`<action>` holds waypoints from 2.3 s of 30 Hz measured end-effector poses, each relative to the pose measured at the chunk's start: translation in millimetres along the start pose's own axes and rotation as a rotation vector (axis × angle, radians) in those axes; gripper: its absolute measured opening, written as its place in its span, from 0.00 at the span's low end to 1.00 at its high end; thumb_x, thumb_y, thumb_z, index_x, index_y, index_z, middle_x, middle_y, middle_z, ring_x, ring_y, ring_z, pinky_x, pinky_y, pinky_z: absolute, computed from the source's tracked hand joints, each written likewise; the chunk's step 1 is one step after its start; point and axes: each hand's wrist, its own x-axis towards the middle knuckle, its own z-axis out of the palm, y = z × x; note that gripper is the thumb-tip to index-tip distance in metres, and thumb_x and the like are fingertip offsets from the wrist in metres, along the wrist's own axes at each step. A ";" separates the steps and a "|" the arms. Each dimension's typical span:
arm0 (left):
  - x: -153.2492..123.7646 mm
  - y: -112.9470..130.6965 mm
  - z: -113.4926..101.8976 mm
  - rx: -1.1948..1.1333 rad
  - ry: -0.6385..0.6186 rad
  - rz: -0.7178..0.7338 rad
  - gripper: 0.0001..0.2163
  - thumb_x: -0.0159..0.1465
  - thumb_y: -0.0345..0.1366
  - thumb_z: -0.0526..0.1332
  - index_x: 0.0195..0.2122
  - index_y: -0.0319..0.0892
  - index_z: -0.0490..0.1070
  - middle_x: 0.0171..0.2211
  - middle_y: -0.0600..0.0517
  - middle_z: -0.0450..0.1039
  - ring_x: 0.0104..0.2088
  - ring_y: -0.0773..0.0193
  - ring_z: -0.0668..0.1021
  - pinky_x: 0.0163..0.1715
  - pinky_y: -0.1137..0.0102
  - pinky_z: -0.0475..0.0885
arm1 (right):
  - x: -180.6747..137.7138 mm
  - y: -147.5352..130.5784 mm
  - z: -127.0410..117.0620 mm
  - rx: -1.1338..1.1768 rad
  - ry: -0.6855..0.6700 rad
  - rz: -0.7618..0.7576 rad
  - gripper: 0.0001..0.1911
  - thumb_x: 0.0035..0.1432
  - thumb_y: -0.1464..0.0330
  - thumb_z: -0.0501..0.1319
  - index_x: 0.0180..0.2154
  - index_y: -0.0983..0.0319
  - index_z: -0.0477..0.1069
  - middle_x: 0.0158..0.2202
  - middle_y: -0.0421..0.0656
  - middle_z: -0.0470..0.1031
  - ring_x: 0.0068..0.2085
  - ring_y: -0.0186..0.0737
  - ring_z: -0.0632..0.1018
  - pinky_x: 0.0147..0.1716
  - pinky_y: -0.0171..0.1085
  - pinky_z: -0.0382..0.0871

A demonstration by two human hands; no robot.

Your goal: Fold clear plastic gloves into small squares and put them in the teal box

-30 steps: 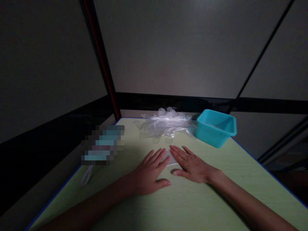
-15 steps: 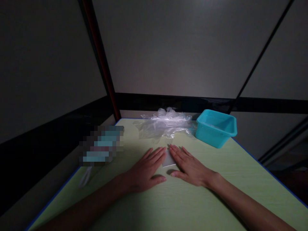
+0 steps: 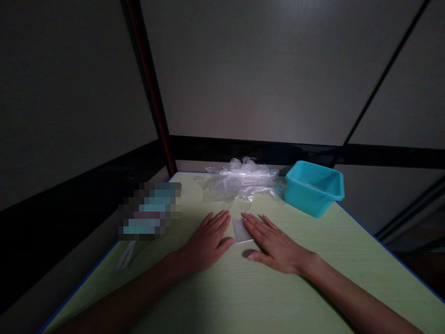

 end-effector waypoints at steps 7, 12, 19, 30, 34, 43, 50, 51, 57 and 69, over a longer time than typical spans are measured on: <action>0.5 -0.9 0.8 -0.004 0.007 -0.022 0.23 0.63 0.43 0.48 0.56 0.34 0.55 0.59 0.42 0.49 0.60 0.59 0.51 0.57 0.60 0.47 | -0.6 0.0 0.4 0.006 -0.023 -0.013 0.37 0.57 0.49 0.42 0.60 0.66 0.40 0.62 0.53 0.39 0.61 0.45 0.43 0.57 0.51 0.37; 1.5 -2.1 0.6 -0.035 0.001 -0.025 0.24 0.63 0.42 0.48 0.57 0.36 0.52 0.60 0.43 0.45 0.60 0.58 0.48 0.57 0.60 0.46 | 0.8 -0.8 0.2 0.024 -0.051 -0.036 0.37 0.57 0.49 0.42 0.61 0.65 0.39 0.62 0.52 0.37 0.61 0.46 0.43 0.58 0.50 0.36; 2.2 -1.6 1.2 -0.038 -0.017 -0.022 0.23 0.63 0.43 0.48 0.57 0.37 0.53 0.61 0.42 0.44 0.60 0.57 0.48 0.56 0.58 0.47 | 2.6 -1.1 -0.5 0.057 -0.087 -0.045 0.38 0.57 0.49 0.41 0.61 0.65 0.36 0.62 0.51 0.38 0.61 0.45 0.43 0.58 0.50 0.34; 1.6 -3.1 1.5 -0.043 0.000 -0.018 0.23 0.63 0.44 0.48 0.57 0.38 0.53 0.60 0.42 0.46 0.60 0.56 0.49 0.56 0.58 0.47 | 2.9 -0.9 -1.3 0.065 -0.108 -0.050 0.35 0.58 0.49 0.41 0.61 0.60 0.38 0.62 0.47 0.37 0.61 0.44 0.42 0.58 0.51 0.33; 2.3 -2.2 0.6 -0.042 -0.004 -0.026 0.23 0.63 0.43 0.49 0.57 0.39 0.54 0.60 0.43 0.46 0.60 0.56 0.49 0.56 0.58 0.47 | 3.1 -0.8 -0.7 0.067 -0.109 -0.051 0.35 0.58 0.49 0.41 0.61 0.60 0.39 0.62 0.47 0.37 0.61 0.45 0.42 0.58 0.51 0.33; 3.2 -1.8 1.5 -0.032 0.010 -0.021 0.23 0.63 0.43 0.49 0.57 0.37 0.54 0.60 0.42 0.47 0.60 0.56 0.50 0.56 0.58 0.48 | 2.8 -1.3 -1.3 0.049 -0.092 -0.056 0.35 0.58 0.49 0.42 0.60 0.60 0.40 0.62 0.48 0.37 0.61 0.45 0.42 0.57 0.51 0.34; 1.5 -0.6 -2.6 -0.093 0.035 0.145 0.23 0.64 0.38 0.47 0.59 0.36 0.48 0.60 0.45 0.46 0.60 0.62 0.50 0.58 0.61 0.45 | 2.1 -2.3 1.3 0.006 -0.015 0.001 0.41 0.56 0.48 0.42 0.60 0.71 0.37 0.61 0.56 0.40 0.61 0.45 0.43 0.58 0.50 0.37; 1.3 -0.3 -3.4 -0.105 0.035 0.178 0.23 0.64 0.37 0.47 0.59 0.36 0.47 0.60 0.46 0.46 0.60 0.63 0.50 0.58 0.62 0.45 | 1.8 -2.2 1.9 0.000 -0.011 0.010 0.41 0.56 0.48 0.41 0.60 0.72 0.37 0.61 0.56 0.40 0.61 0.45 0.43 0.58 0.50 0.37; 0.5 1.4 -7.5 -0.149 0.019 0.315 0.23 0.64 0.34 0.46 0.60 0.40 0.44 0.61 0.49 0.45 0.60 0.64 0.50 0.58 0.64 0.45 | 1.0 -0.5 5.0 -0.015 -0.009 0.022 0.40 0.58 0.49 0.41 0.60 0.72 0.41 0.61 0.56 0.39 0.61 0.45 0.43 0.58 0.49 0.37; 0.9 0.3 -8.1 -0.135 -0.017 0.350 0.21 0.64 0.35 0.47 0.59 0.40 0.50 0.61 0.48 0.45 0.60 0.62 0.50 0.58 0.64 0.45 | 1.2 -2.4 4.1 -0.011 -0.020 0.021 0.40 0.58 0.49 0.40 0.60 0.72 0.41 0.61 0.56 0.39 0.61 0.45 0.42 0.58 0.50 0.38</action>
